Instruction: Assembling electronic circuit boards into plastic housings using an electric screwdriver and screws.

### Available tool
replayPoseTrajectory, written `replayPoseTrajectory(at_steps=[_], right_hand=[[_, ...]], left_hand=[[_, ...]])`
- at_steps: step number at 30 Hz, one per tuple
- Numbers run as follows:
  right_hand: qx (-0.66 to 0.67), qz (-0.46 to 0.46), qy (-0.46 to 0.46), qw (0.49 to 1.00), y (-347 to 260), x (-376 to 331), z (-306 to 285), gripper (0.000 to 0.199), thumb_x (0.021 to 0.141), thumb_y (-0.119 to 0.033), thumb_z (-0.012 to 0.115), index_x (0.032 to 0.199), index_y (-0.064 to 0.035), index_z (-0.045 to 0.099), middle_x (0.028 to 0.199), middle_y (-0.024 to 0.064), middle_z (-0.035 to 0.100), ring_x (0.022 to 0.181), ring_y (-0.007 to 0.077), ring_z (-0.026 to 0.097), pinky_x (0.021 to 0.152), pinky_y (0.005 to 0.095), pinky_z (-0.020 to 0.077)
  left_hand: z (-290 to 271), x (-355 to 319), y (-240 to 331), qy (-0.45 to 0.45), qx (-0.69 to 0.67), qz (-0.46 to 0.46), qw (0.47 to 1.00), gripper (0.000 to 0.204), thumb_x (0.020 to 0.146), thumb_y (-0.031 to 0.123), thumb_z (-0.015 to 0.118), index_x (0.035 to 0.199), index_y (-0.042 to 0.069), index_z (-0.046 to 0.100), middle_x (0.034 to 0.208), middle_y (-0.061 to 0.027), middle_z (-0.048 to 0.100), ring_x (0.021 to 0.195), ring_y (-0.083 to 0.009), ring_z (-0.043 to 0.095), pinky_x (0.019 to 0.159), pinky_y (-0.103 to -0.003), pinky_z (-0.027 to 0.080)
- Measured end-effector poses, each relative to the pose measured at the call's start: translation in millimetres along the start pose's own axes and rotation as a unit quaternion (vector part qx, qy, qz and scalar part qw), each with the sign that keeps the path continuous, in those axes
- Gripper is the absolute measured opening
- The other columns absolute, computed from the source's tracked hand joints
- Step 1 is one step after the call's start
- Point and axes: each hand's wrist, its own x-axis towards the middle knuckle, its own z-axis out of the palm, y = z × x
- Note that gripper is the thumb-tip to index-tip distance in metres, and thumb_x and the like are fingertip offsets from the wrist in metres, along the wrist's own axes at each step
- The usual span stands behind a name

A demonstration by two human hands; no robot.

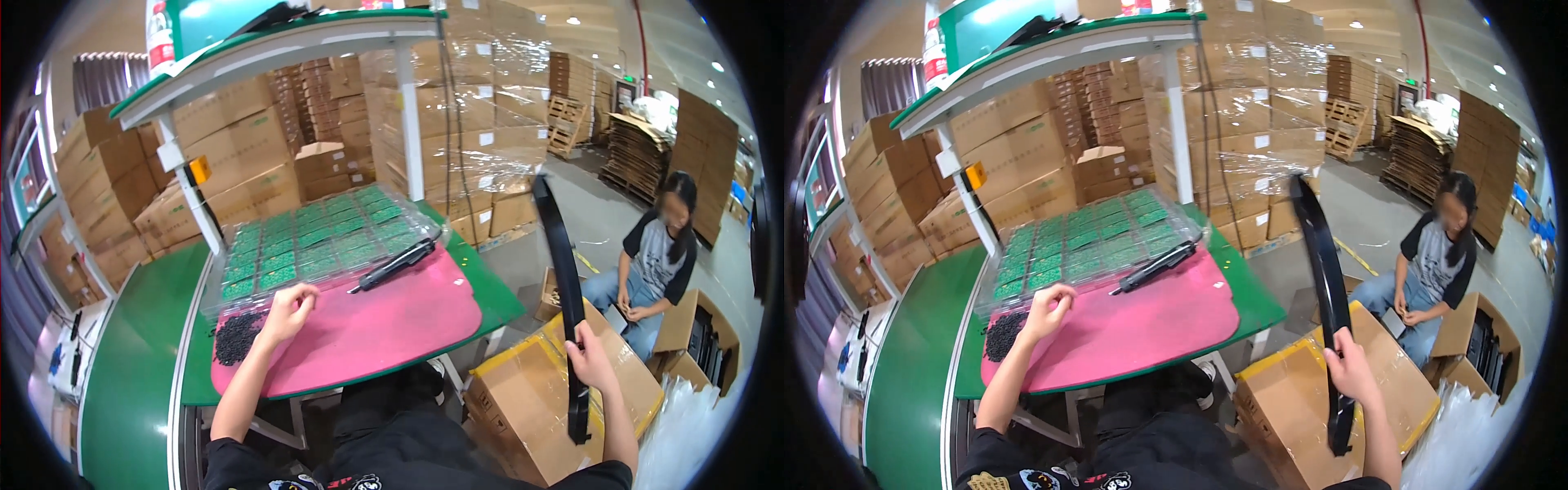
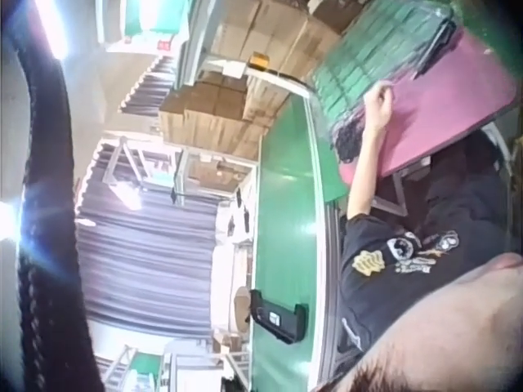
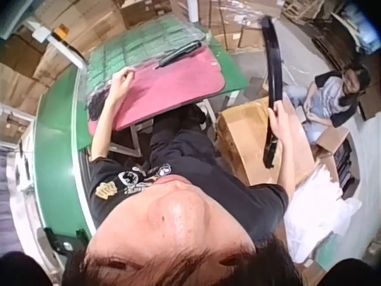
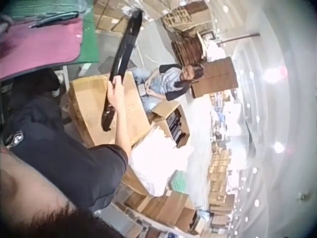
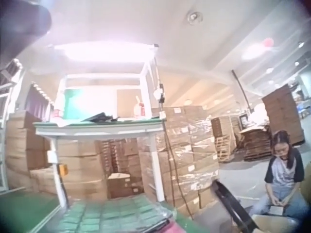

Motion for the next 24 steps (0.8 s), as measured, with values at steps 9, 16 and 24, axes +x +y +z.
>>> replayPoseTrajectory(at_steps=[9,16,24], right_hand=[[-0.333,-0.432,-0.244,0.802,-122,72,66,0.02,0.072,-0.011,0.063,0.09,-0.0153,0.055,0.085,0.0004,0.053,0.085,0.0196,0.058,0.065,0.0329,0.0516],[-0.135,-0.402,-0.463,0.778,-157,139,146,0.021,0.085,-0.024,0.064,0.096,-0.0103,0.052,0.085,0.0067,0.058,0.084,0.0288,0.063,0.059,0.0391,0.053],[-0.07,-0.439,-0.286,0.849,-260,295,284,0.018,0.086,-0.022,0.062,0.081,-0.0041,0.059,0.082,0.0142,0.062,0.081,0.0349,0.062,0.071,0.0453,0.0497]], left_hand=[[-21,29,-15,-0.145,-0.274,-0.092,0.946,0.036,0.101,0.03,0.047,0.124,0.004,0.057,0.111,-0.005,0.061,0.093,-0.0104,0.055,0.08,-0.025,0.046],[-17,-3,-10,-0.321,-0.01,-0.044,0.946,0.033,0.084,0.025,0.072,0.106,0.001,0.064,0.093,-0.0161,0.066,0.086,-0.0287,0.065,0.078,-0.036,0.052],[-25,3,-14,-0.262,0.076,-0.098,0.957,0.03,0.083,0.031,0.069,0.097,0.005,0.065,0.095,-0.0115,0.065,0.096,-0.0336,0.062,0.076,-0.045,0.049]])
